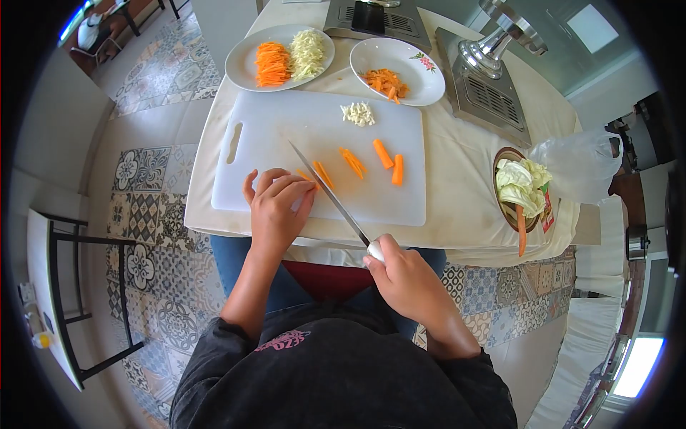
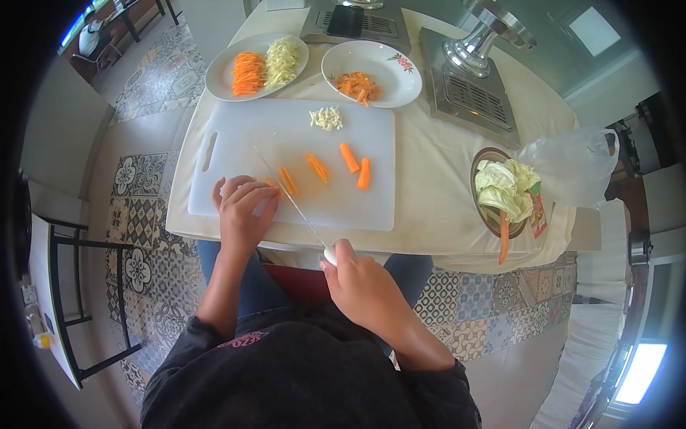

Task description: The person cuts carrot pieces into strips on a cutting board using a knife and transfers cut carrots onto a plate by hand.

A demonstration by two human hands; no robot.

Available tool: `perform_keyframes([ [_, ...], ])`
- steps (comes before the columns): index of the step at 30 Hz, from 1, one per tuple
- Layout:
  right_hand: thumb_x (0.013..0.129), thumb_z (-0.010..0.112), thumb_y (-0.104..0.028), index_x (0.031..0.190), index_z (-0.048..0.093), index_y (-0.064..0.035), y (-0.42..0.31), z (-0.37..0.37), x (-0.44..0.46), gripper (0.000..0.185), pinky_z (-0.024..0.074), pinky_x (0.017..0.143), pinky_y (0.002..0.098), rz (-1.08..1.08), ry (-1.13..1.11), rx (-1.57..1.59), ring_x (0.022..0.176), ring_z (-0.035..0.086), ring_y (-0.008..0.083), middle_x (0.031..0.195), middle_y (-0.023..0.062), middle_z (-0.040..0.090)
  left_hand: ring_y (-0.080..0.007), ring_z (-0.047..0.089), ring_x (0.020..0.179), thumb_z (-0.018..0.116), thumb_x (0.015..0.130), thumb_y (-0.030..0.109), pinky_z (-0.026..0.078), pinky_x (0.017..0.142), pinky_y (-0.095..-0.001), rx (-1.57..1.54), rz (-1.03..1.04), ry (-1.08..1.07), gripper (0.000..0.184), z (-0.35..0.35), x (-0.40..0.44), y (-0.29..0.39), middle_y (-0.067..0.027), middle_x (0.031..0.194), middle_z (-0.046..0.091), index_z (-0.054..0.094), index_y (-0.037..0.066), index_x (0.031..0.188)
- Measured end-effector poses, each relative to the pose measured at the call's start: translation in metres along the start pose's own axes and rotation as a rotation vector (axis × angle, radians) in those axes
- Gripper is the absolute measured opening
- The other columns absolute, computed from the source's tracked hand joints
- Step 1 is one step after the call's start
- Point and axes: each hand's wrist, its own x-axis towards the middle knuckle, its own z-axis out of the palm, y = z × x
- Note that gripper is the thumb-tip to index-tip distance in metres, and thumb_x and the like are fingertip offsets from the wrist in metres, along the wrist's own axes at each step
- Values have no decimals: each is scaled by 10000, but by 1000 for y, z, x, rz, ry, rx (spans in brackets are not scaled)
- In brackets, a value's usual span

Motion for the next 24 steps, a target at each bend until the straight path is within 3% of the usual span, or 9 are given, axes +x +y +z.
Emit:
perform_keyframes([
  [3, 981, 531, -225, 935, 441, 21, 8, 7, 8, 266, 465, 589, 555, -117, 60, -59, 650, 612, 474, 638, 270, 598, -185, 611, 1049, 790, 732, 99, 274, 1079, -490, 3, -6, 12, 152, 1, -3, -1, 63, 904, 723, 746, 173, 857],
  [9, 981, 535, -225, 921, 441, 8, 4, -2, 20, 259, 473, 544, 527, -117, 23, -174, 594, 616, 434, 603, 227, 594, -195, 606, 1090, 780, 732, 95, 253, 1097, -500, 5, 1, -7, 161, -1, -3, -2, 68, 937, 731, 747, 184, 862],
  [24, 987, 503, -180, 949, 437, 51, 3, -2, 26, 243, 518, 579, 526, -93, -96, -195, 645, 646, 452, 641, 266, 618, -182, 597, 1069, 781, 748, 151, 225, 1115, -464, 46, -52, 15, 107, 1, -6, 2, 87, 922, 740, 772, 186, 849],
])
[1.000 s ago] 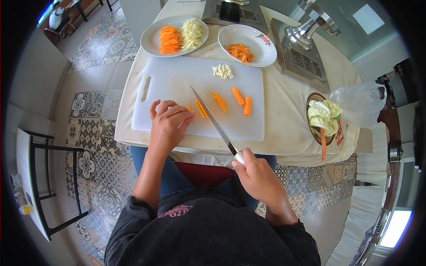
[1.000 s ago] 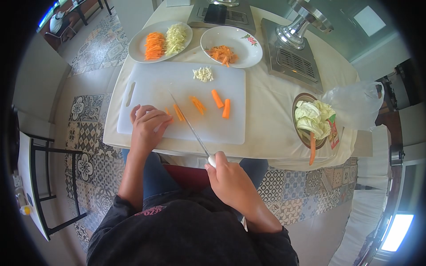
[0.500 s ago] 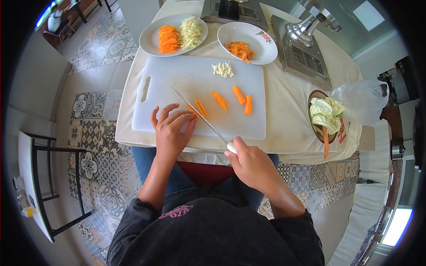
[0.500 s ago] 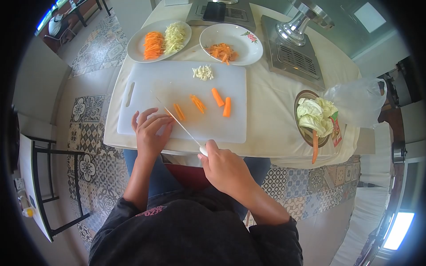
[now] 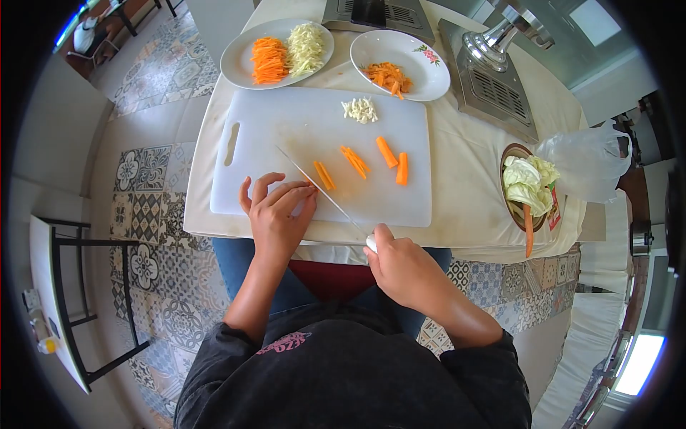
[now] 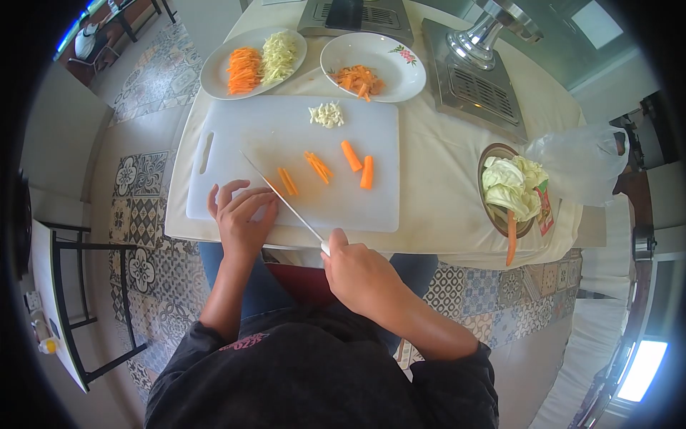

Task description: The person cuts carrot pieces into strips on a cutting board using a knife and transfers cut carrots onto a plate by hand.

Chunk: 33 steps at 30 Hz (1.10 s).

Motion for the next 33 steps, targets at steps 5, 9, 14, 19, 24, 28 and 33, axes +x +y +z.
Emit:
perform_keyframes([
  [5, 984, 498, -171, 955, 433, 56, 2, 6, 15, 238, 525, 587, 523, -4, -13, 16, 655, 648, 457, 667, 275, 628, -179, 598, 1049, 784, 740, 154, 232, 1112, -467, -7, -7, 13, 111, 0, -1, -1, 87, 921, 740, 773, 180, 847],
  [9, 967, 495, -140, 961, 432, 56, -4, 14, 23, 206, 530, 582, 518, -6, 16, -10, 643, 651, 445, 669, 264, 634, -179, 602, 1034, 784, 721, 144, 238, 1109, -472, -3, -10, 33, 93, 2, -3, -1, 75, 893, 735, 758, 168, 808],
  [14, 943, 499, -116, 962, 431, 43, -7, 24, 18, 174, 526, 559, 514, 5, 59, -132, 617, 652, 424, 642, 244, 626, -180, 606, 1020, 783, 701, 136, 248, 1101, -482, 18, -20, 54, 82, 3, -4, -1, 59, 850, 725, 730, 154, 762],
  [19, 951, 513, -128, 950, 429, 27, -5, 13, 8, 176, 517, 547, 513, -13, 74, -124, 606, 645, 423, 623, 232, 618, -179, 607, 1016, 777, 715, 138, 249, 1099, -484, 28, -14, 63, 84, 4, -3, -1, 61, 866, 725, 730, 158, 781],
  [24, 959, 536, -155, 922, 426, 17, -1, 3, 6, 208, 498, 540, 521, -59, 122, -15, 597, 627, 434, 615, 229, 608, -175, 609, 1011, 780, 737, 153, 255, 1095, -467, 8, -5, 85, 76, 4, -2, 1, 75, 883, 725, 732, 162, 794],
  [28, 943, 556, -162, 913, 437, 8, 5, 3, 6, 209, 490, 527, 515, -95, 152, 18, 590, 623, 425, 605, 217, 602, -182, 605, 1011, 754, 754, 117, 256, 1092, -456, -37, -7, 108, 149, 4, -4, -2, 57, 926, 712, 718, 166, 890],
  [33, 906, 595, -150, 926, 462, -13, 3, 7, 7, 192, 501, 508, 484, -89, 217, -184, 577, 637, 379, 595, 171, 607, -272, 487, 1194, 617, 785, 92, 228, 1109, -466, -110, -111, 5, 282, -9, 1, 4, -51, 1259, 570, 655, 162, 1056],
])
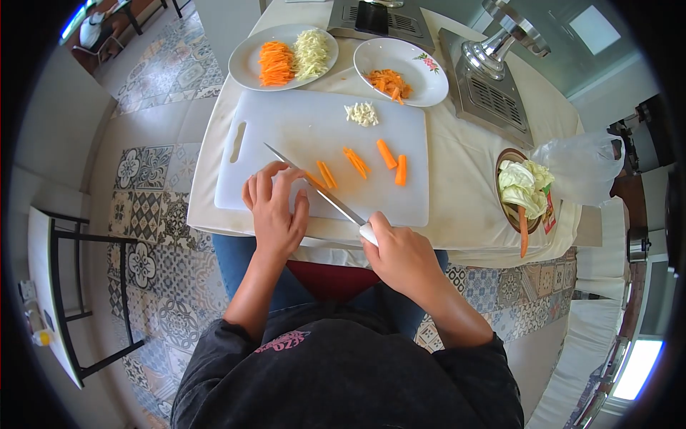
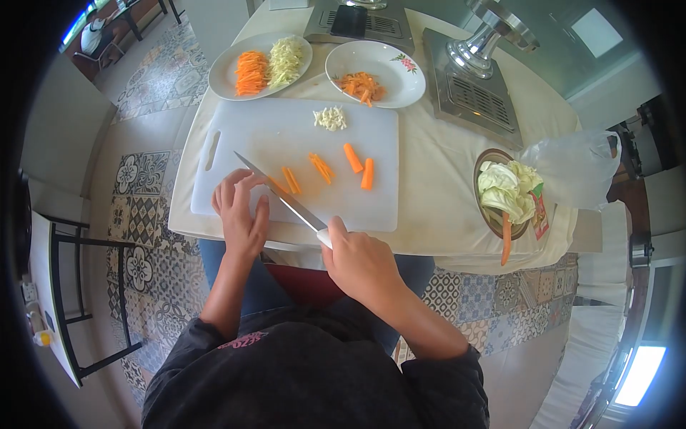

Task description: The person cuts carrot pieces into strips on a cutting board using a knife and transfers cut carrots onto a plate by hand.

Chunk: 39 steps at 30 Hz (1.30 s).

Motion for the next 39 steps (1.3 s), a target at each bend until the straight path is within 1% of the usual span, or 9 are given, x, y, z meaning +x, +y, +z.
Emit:
perform_keyframes([
  [4, 892, 608, -147, 958, 477, -15, -2, 5, 0, 198, 510, 508, 470, 12, 14, -32, 570, 644, 357, 602, 149, 614, -335, 369, 1312, 517, 785, 140, 162, 1144, -497, 94, 48, -121, 318, -1, 4, 1, -91, 1421, 443, 657, 167, 1070],
  [10, 890, 608, -143, 974, 480, -11, -5, 8, -3, 203, 510, 505, 467, 36, 5, -30, 571, 645, 358, 605, 150, 615, -351, 342, 1342, 478, 761, 168, 104, 1163, -537, 90, 30, -194, 349, -3, 9, 2, -107, 1455, 431, 669, 166, 1053],
  [13, 898, 600, -144, 965, 476, -8, -7, 5, -7, 195, 508, 507, 471, 26, 8, -20, 574, 644, 362, 595, 153, 609, -358, 338, 1344, 480, 756, 180, 109, 1164, -527, 114, 36, -196, 384, -2, 10, 0, -105, 1463, 427, 650, 151, 1100],
  [16, 918, 586, -157, 956, 471, -1, -6, -1, -13, 198, 500, 524, 491, 27, -7, 71, 585, 637, 386, 596, 176, 605, -388, 347, 1322, 471, 771, 194, 176, 1136, -491, -5, 16, -71, 420, -6, 12, 4, -134, 1459, 424, 608, 110, 1158],
  [19, 943, 568, -179, 943, 465, 16, -5, -14, -19, 220, 483, 558, 521, 61, -46, 220, 609, 623, 432, 617, 221, 606, -345, 431, 1253, 557, 790, 149, 232, 1105, -462, -62, -39, 69, 398, -2, 8, -6, -118, 1365, 504, 578, 92, 1184],
  [22, 962, 554, -199, 925, 464, 36, -1, -21, -18, 254, 465, 589, 540, 130, -78, 302, 638, 611, 469, 640, 264, 605, -266, 513, 1147, 659, 787, 130, 254, 1086, -473, 10, -15, -23, 333, -1, 7, -6, -48, 1209, 602, 631, 146, 1118],
  [25, 967, 555, -209, 905, 465, 44, 0, -24, -12, 276, 452, 615, 543, 184, -132, 324, 677, 601, 492, 668, 288, 601, -229, 557, 1075, 711, 780, 139, 274, 1076, -472, 68, 74, -67, 293, 1, 4, -6, 2, 1060, 658, 670, 155, 1069],
  [28, 965, 564, -213, 888, 466, 43, -3, -26, -8, 285, 441, 640, 539, 205, -175, 330, 723, 585, 513, 701, 307, 596, -225, 565, 1061, 720, 778, 132, 286, 1065, -486, 48, 83, -70, 222, 4, 3, -4, 25, 997, 666, 704, 164, 998],
  [39, 970, 544, -206, 917, 490, 71, -4, -33, -7, 288, 471, 647, 546, 185, -242, 264, 701, 618, 502, 687, 316, 609, -205, 569, 1062, 727, 777, 116, 292, 1056, -502, 71, 108, -71, 198, 4, 1, -3, 35, 994, 676, 722, 172, 967],
])
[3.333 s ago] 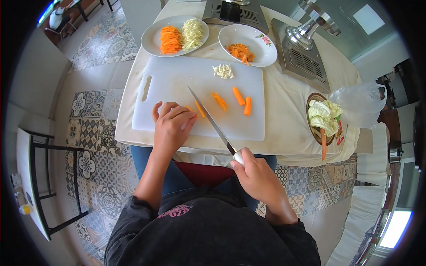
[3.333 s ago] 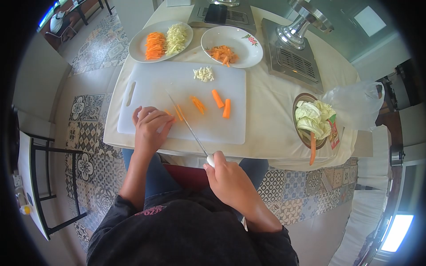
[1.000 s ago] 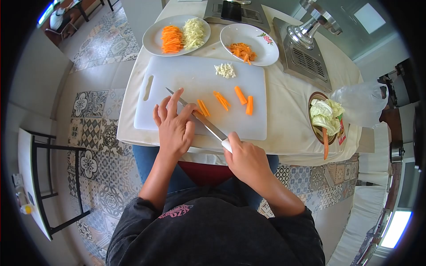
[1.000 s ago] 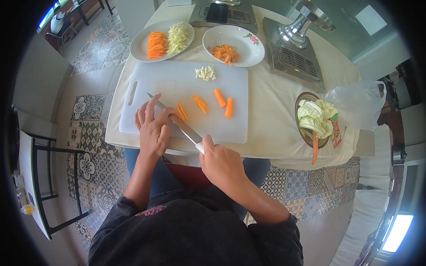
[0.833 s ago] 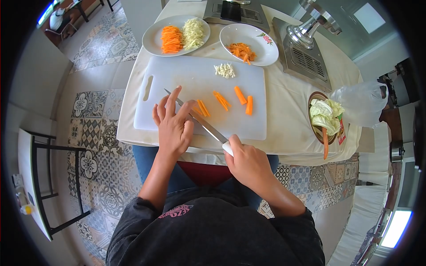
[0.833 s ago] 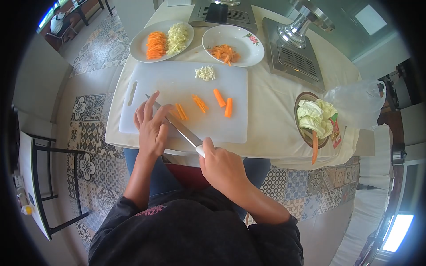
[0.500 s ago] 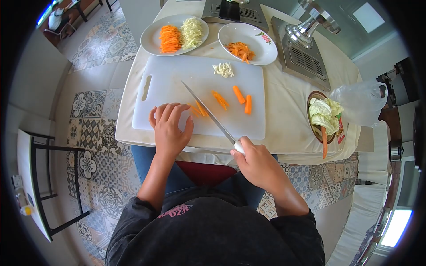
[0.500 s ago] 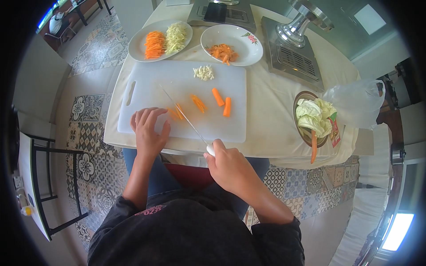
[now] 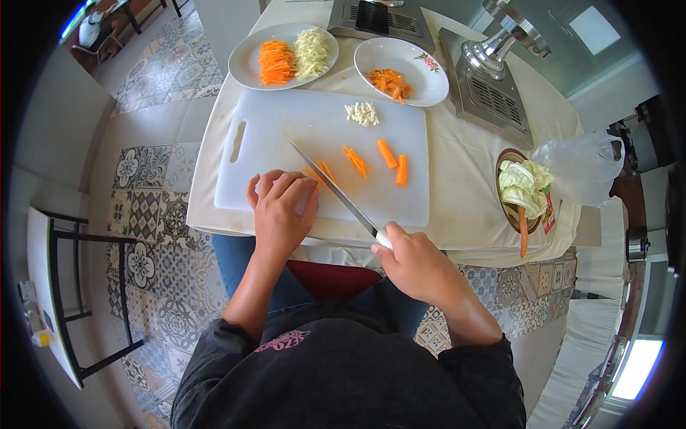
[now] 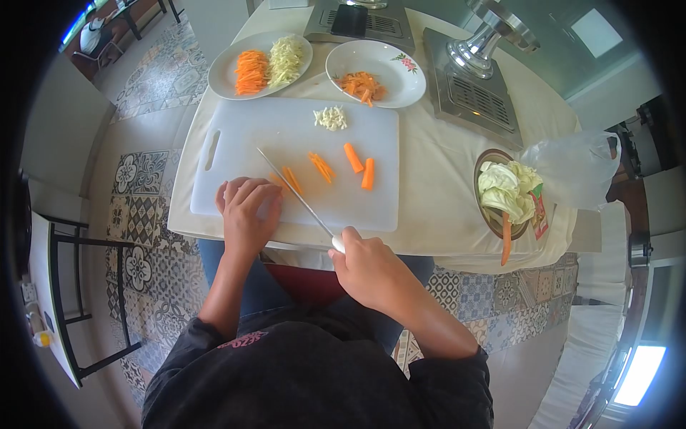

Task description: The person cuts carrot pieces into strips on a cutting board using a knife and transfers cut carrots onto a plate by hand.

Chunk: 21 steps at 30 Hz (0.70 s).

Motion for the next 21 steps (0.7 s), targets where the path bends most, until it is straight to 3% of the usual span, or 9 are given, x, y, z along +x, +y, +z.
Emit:
perform_keyframes([
  [9, 968, 539, -211, 919, 484, 71, 6, 5, -11, 291, 467, 659, 562, -5, -8, 70, 728, 611, 524, 729, 349, 609, -192, 599, 1042, 769, 760, 145, 294, 1059, -481, 26, -64, 61, 175, 5, -1, 1, 45, 953, 705, 716, 168, 925],
  [21, 974, 546, -233, 927, 454, 19, 5, 12, 0, 272, 470, 592, 546, -73, 71, -62, 624, 616, 455, 612, 240, 600, -177, 590, 1038, 750, 787, 145, 283, 1064, -488, 38, -28, 48, 132, 2, -2, 1, 68, 976, 700, 742, 184, 914],
])
